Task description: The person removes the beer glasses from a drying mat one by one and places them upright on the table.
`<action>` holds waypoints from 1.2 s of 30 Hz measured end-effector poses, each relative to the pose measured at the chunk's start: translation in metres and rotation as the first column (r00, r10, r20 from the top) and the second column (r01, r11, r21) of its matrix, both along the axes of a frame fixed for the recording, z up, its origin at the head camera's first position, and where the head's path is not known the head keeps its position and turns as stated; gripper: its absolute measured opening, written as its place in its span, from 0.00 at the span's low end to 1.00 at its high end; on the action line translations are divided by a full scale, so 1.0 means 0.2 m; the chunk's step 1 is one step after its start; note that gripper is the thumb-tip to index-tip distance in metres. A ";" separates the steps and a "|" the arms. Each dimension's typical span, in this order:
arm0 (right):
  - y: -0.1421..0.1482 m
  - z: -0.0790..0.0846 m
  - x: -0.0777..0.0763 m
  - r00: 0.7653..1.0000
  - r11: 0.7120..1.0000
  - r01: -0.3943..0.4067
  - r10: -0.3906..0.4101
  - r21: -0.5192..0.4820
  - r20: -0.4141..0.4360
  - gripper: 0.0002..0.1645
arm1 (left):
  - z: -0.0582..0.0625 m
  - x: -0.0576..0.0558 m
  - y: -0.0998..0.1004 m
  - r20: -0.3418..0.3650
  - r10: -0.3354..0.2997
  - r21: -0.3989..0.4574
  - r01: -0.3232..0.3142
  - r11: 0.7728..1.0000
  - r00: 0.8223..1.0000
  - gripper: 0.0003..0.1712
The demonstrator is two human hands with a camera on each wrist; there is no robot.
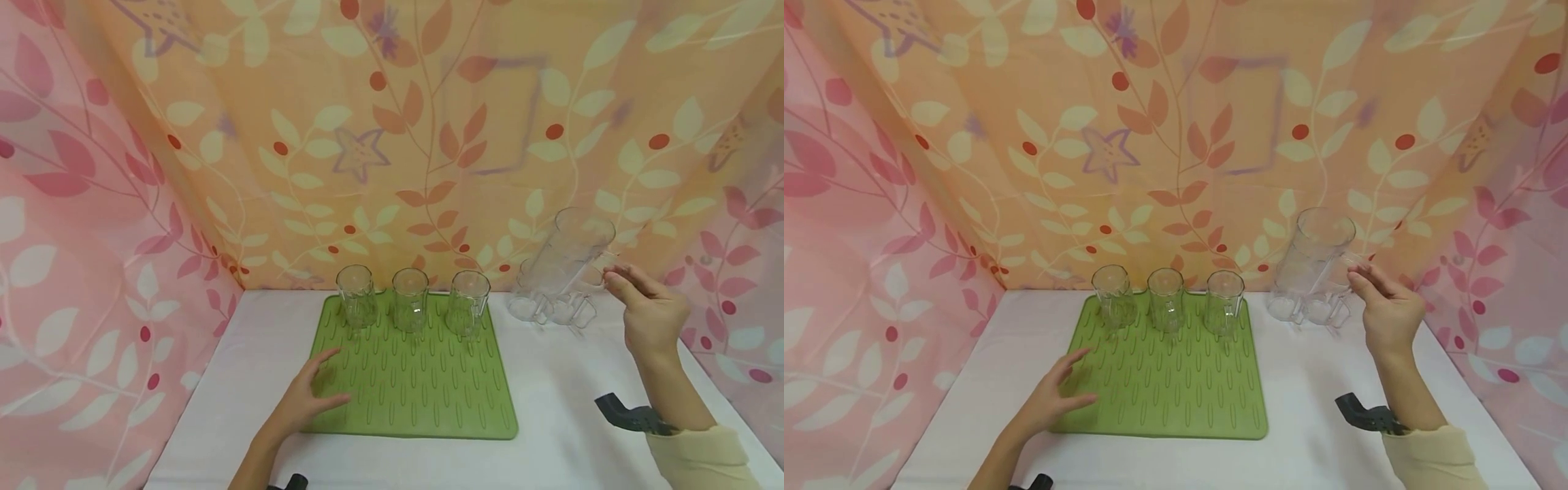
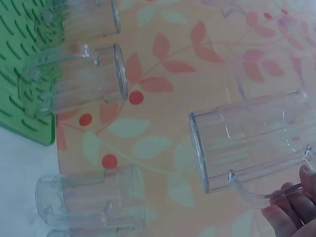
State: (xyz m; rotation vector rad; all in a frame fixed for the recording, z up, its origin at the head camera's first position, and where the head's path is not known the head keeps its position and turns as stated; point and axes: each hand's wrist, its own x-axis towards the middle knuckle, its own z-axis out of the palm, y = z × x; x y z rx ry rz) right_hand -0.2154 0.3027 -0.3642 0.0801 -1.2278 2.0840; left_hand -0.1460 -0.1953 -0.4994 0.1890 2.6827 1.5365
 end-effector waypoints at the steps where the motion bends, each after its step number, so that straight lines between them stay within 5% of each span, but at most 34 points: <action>1: 0.01 0.00 0.00 1.000 1.000 0.011 -0.011 -0.009 0.008 0.20 | -0.01 0.00 -0.01 -0.003 0.000 -0.002 0.000 1.000 1.000 0.51; 9: 0.10 -0.01 -0.03 0.998 0.995 0.070 -0.070 -0.073 0.003 0.22 | -0.05 0.01 -0.09 0.055 0.018 -0.053 -0.015 0.999 0.998 0.54; 19: 0.22 -0.01 -0.06 0.989 0.983 0.133 -0.124 -0.129 0.080 0.23 | -0.07 0.03 -0.16 0.045 0.020 -0.121 -0.014 0.992 0.999 0.57; 28: 0.33 -0.04 -0.09 0.972 0.960 0.189 -0.155 -0.205 0.175 0.21 | -0.08 0.03 -0.19 0.122 0.011 -0.185 0.011 0.983 0.993 0.64; 36: 0.43 -0.10 -0.10 0.965 0.949 0.252 -0.233 -0.191 0.118 0.21 | -0.10 0.03 -0.23 0.154 0.002 -0.203 0.029 0.979 0.988 0.68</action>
